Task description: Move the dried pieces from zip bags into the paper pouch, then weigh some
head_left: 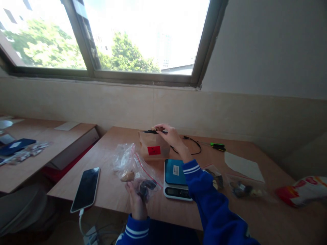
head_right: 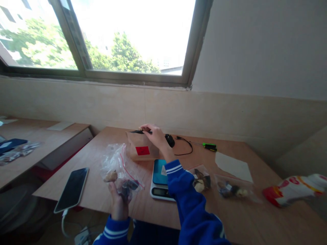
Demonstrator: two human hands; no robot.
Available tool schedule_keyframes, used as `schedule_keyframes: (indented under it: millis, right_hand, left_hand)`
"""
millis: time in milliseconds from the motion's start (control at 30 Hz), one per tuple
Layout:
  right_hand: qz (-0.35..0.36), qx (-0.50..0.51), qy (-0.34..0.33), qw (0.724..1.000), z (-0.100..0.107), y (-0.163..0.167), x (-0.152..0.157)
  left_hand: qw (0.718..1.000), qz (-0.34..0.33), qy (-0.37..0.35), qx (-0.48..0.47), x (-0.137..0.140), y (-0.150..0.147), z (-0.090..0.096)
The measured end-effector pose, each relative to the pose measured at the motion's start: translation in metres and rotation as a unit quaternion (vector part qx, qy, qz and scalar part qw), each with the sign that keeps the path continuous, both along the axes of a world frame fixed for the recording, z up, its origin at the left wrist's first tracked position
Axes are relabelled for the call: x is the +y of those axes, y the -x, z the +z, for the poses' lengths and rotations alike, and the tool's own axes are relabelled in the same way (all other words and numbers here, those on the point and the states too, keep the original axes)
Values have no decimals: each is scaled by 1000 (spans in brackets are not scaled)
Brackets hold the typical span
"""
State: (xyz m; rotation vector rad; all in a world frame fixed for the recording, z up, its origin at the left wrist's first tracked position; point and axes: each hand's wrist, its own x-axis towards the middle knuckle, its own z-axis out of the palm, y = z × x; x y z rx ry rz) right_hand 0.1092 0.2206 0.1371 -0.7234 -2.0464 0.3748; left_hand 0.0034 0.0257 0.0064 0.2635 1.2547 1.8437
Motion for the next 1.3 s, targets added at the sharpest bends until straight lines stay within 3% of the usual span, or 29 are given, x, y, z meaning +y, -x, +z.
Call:
schedule_keyframes:
  millis: [233,533,867,1033,1133,1300]
  right_hand:
    - [12,-91,-80,993,-11,-4,-13]
    - [9,39,-54,998,-16,-12,-18]
    - [17,-39,-95,995,-15,-5,-20]
    - [28,-67,-48,996,-15,-2,-17]
    - [6,-56,-16,998,-17,-3,-15]
    - [-55,-44,-63,996,-17,-7,-34]
  left_hand:
    - [1000,4,-12,1,-2,2,-1]
    - [1000,-5,-15,7,-2,0,1]
    - [999,-14,-26,11,-4,2,4]
    - [1000,-12,-16,9,-5,2,6]
    - [1000,-5,-12,8,-6,3,6]
    - [999,-17,-37,7,-5,1,6]
